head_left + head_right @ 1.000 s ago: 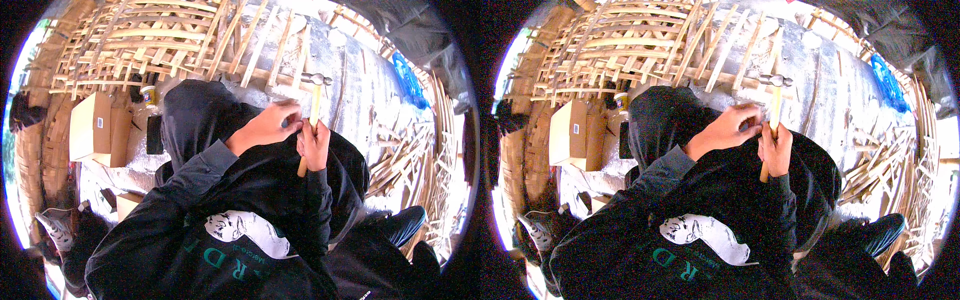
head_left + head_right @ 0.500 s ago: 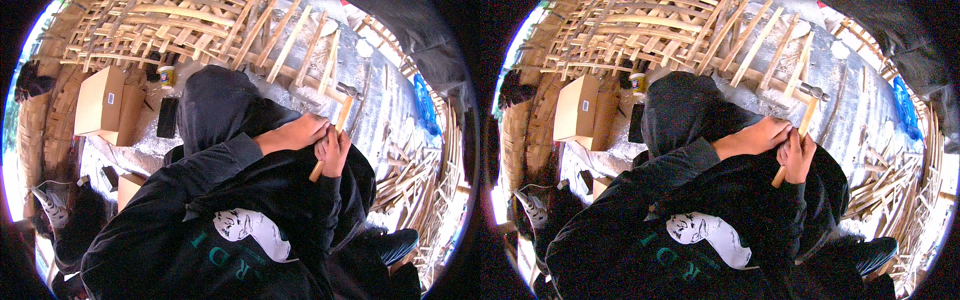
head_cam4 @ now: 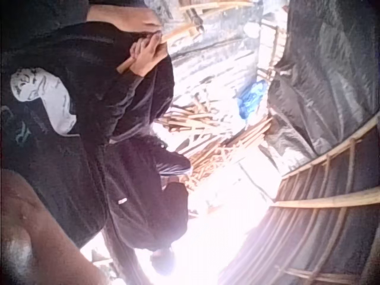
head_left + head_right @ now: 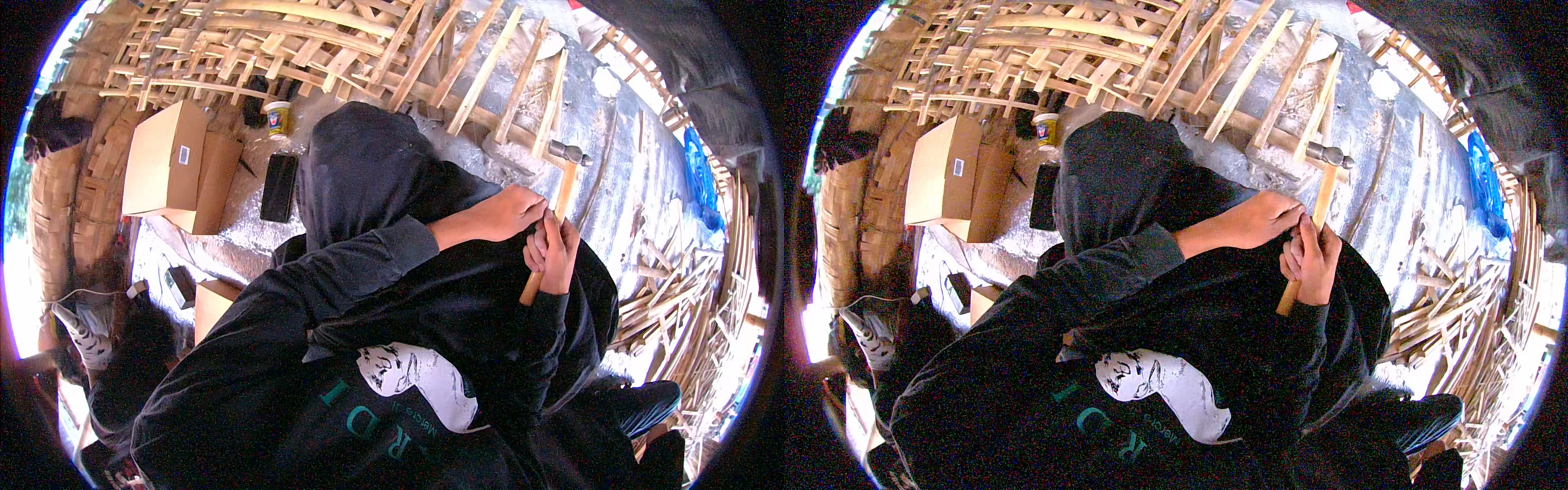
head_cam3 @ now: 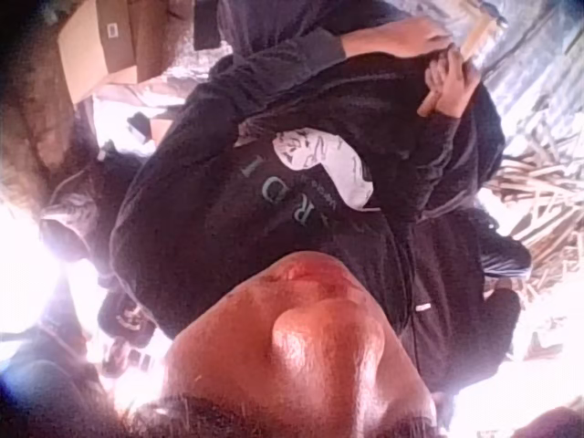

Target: The person assembles a wood frame by placing thin slats onto a larger structure and hammering small nails into the joints.

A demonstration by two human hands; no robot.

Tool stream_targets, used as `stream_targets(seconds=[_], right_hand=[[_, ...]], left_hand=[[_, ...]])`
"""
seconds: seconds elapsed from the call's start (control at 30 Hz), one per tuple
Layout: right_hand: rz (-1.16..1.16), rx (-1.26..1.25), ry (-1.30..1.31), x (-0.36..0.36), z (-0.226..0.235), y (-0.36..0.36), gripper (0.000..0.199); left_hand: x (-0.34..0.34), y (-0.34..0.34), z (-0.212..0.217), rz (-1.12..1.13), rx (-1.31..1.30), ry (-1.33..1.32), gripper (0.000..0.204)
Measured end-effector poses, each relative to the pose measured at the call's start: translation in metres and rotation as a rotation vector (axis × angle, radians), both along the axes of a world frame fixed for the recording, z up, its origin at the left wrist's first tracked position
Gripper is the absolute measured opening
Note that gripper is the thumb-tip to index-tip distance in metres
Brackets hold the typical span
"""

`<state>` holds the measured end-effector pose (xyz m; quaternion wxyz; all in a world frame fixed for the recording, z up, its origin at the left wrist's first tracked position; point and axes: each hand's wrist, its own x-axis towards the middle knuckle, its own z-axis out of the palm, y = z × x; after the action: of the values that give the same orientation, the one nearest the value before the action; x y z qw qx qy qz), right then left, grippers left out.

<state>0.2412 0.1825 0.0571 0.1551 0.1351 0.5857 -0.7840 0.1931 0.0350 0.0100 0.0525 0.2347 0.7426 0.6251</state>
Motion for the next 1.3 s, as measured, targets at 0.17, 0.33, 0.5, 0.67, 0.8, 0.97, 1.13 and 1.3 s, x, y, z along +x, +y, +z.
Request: stream_targets(seconds=[0.17,0.33,0.5,0.67,0.8,0.97,1.13,1.3], right_hand=[[0.043,-0.039,0.025,0.0,-0.004,0.003,0.023],[-0.147,-0.112,-0.143,-0.001,-0.007,0.0,0.023],[-0.037,-0.126,-0.123,-0.007,-0.017,0.011,0.035],[0.004,-0.185,-0.112,-0.011,-0.033,0.021,0.033],[0.013,-0.244,-0.067,-0.009,-0.032,0.016,0.029],[-0.022,-0.206,-0.085,-0.007,-0.024,0.01,0.024],[-0.064,-0.169,-0.065,-0.005,-0.022,0.006,0.021],[0.036,-0.297,-0.038,-0.014,-0.051,0.024,0.023]], left_hand=[[-0.006,-0.006,-0.006,-0.126,0.052,-0.145,0.038],[-0.008,-0.003,-0.012,-0.182,0.104,-0.216,0.044],[-0.003,0.0,-0.003,-0.1,0.046,0.03,0.036],[0.0,-0.002,0.003,-0.079,-0.052,0.073,0.033],[0.001,-0.005,0.005,-0.02,-0.078,0.09,0.033],[-0.003,0.004,-0.011,0.027,0.152,0.13,0.033],[-0.004,0.007,-0.015,0.006,0.147,-0.02,0.033],[-0.006,0.008,-0.021,0.042,0.067,0.075,0.033]])
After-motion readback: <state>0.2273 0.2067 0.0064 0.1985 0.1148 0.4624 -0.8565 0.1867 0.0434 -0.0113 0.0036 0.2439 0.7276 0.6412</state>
